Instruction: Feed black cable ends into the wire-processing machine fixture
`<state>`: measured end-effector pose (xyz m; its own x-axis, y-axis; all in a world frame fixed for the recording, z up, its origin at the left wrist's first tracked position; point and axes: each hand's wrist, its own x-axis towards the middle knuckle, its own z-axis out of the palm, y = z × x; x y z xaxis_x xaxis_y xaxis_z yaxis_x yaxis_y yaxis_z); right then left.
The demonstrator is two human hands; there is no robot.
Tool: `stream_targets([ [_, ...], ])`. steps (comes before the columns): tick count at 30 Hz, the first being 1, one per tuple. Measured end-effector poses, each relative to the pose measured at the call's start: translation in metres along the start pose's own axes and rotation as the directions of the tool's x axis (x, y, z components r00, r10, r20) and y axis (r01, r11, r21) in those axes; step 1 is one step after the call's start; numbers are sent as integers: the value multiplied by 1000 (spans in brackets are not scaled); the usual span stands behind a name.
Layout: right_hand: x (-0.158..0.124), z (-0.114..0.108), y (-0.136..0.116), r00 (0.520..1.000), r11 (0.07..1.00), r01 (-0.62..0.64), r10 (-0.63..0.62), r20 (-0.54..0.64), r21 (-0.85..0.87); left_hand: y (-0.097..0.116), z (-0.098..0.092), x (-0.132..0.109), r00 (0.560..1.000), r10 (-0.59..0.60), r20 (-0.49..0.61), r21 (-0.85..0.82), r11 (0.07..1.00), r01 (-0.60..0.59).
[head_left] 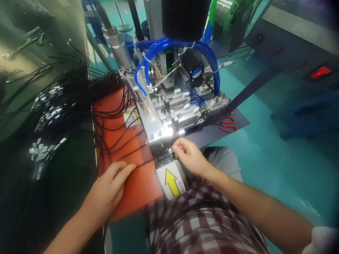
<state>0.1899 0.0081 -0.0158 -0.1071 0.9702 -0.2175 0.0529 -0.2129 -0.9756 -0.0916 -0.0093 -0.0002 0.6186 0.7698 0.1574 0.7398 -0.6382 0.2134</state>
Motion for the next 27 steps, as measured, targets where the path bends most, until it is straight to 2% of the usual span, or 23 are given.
stream_targets([
  [7, 4, -1, -8, 991, 991, -119, 114, 72, 64, -5, 4, -5, 999, 39, -30, 9, 999, -38],
  [12, 5, -3, -10, 987, 987, -138, 131, 90, 85, -2, -3, -1, 997, 43, -65, -93, 994, -49],
  [16, 4, -3, -11, 986, 985, -147, 138, 95, 86, -1, -7, 1, 993, 0, -116, -171, 985, -20],
  [18, 4, -3, -11, 986, 986, -148, 141, 91, 78, -3, -7, 0, 992, 36, -125, -117, 992, -51],
  [23, 4, -3, -10, 989, 991, -132, 129, 68, 29, -10, -8, -1, 970, 211, -118, 133, 972, -195],
  [25, 2, -4, -11, 991, 993, -120, 120, 53, 10, -10, -8, 0, 964, 239, -115, 174, 960, -217],
  [27, -4, -6, -12, 997, 995, -76, 75, -14, -57, -10, -8, 0, 961, 255, -111, 196, 953, -230],
])
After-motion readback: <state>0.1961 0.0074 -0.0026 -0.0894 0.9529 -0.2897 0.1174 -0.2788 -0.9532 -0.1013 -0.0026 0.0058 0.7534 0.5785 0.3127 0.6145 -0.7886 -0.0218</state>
